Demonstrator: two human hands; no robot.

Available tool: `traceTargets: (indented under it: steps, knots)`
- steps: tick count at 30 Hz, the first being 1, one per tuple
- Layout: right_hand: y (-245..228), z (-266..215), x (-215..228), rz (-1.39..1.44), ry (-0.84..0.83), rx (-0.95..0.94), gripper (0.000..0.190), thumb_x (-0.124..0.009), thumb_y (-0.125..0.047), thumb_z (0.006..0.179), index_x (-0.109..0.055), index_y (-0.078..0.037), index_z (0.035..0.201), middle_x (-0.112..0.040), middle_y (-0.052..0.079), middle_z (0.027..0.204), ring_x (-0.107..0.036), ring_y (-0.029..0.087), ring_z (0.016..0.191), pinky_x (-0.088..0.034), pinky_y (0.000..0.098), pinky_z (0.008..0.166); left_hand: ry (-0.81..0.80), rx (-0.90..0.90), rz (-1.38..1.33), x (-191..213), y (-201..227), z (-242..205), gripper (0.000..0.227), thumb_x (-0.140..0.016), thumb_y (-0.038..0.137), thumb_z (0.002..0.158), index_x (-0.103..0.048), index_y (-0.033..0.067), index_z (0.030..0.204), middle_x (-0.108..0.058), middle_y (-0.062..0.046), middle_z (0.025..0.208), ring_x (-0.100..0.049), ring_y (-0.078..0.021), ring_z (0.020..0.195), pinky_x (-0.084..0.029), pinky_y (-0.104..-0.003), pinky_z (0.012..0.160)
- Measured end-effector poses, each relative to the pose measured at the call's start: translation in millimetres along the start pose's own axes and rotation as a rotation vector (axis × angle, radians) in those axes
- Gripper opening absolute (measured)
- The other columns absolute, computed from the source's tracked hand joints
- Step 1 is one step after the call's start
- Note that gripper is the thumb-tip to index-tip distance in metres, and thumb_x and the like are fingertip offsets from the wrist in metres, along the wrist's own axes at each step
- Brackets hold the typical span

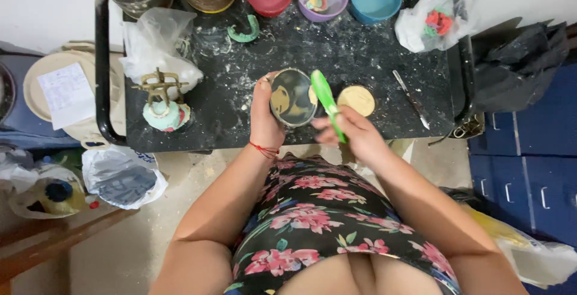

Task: The person mixes a yellow dough-like substance in a small bowl using a green spatula. They then transfer the dough onto a black surface, place a multicolored clay piece on top, and use a small metal tool to press and shape the clay into the dough.

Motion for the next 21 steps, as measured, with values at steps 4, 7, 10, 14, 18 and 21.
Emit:
traceTargets:
  steps: [4, 7, 10, 14, 18, 21]
  knots:
    - [13, 51, -22, 0.235, 0.125, 0.055, 0.032, -0.045, -0.031, 0.111, -0.049, -0.002, 0.124, -0.064, 0.024, 0.136, -0.07, 0.042, 0.118, -0.059, 0.0565, 0.096, 0.026, -0.007, 0.072, 25, 17, 18, 0.037, -0.055, 0.034, 0.106, -0.059, 0.0116, 0.135, -0.068, -0.011, 0.119, -0.068, -0.0205, 0.102, -0.062, -0.033, 0.079]
    - [19, 96, -14, 0.22, 0.2, 0.051, 0.034, -0.046, -0.034, 0.112, -0.048, -0.005, 0.128, -0.062, 0.023, 0.142, -0.067, 0.039, 0.124, -0.06, 0.0517, 0.096, -0.002, 0.054, 0.467, 44, 37, 33, 0.037, -0.059, 0.023, 0.102, -0.064, 0.0123, 0.137, -0.066, -0.003, 0.124, -0.059, -0.0168, 0.112, -0.046, -0.026, 0.083]
    - [34, 139, -4, 0.097, 0.267, 0.075, 0.033, -0.048, -0.031, 0.113, -0.049, -0.004, 0.131, -0.063, 0.026, 0.14, -0.063, 0.039, 0.128, -0.058, 0.0533, 0.1, -0.036, 0.126, 0.492, 70, 27, 52, 0.045, -0.065, 0.012, 0.096, -0.062, 0.0054, 0.141, -0.067, -0.004, 0.118, -0.061, -0.0112, 0.094, -0.05, -0.02, 0.07]
    - [10, 159, -19, -0.706, 0.418, 0.251, 0.02, -0.061, -0.035, 0.108, -0.069, -0.018, 0.114, -0.075, 0.008, 0.091, -0.078, 0.026, 0.089, -0.064, 0.0416, 0.075, -0.071, 0.264, 0.443, 76, 30, 54, 0.058, -0.066, 0.006, 0.096, -0.05, 0.0029, 0.152, -0.058, -0.017, 0.145, -0.066, -0.0253, 0.115, -0.057, -0.034, 0.094]
    - [4, 173, -58, -1.315, 0.56, 0.774, 0.026, -0.069, -0.035, 0.1, -0.073, -0.027, 0.124, -0.066, 0.009, 0.106, -0.067, 0.032, 0.101, -0.054, 0.0446, 0.083, -0.136, 0.321, 0.324, 96, 31, 47, 0.061, -0.065, 0.0, 0.096, -0.045, -0.0014, 0.154, -0.042, -0.026, 0.16, -0.052, -0.0441, 0.141, -0.04, -0.054, 0.117]
    - [10, 140, -94, -1.335, 0.606, 0.772, 0.043, -0.041, -0.04, 0.112, -0.061, -0.024, 0.147, -0.051, 0.016, 0.151, -0.041, 0.04, 0.143, -0.038, 0.0578, 0.109, -0.145, 0.366, 0.334, 111, 31, 33, 0.067, -0.064, -0.002, 0.094, -0.039, -0.0017, 0.157, -0.04, -0.025, 0.163, -0.051, -0.0459, 0.143, -0.039, -0.055, 0.116]
Point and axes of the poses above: each hand's wrist, its own z-axis towards the middle knuckle, its own x-axis out of the back of the hand, y = z × x, the point moved 2 cm from there along z, towards the middle knuckle
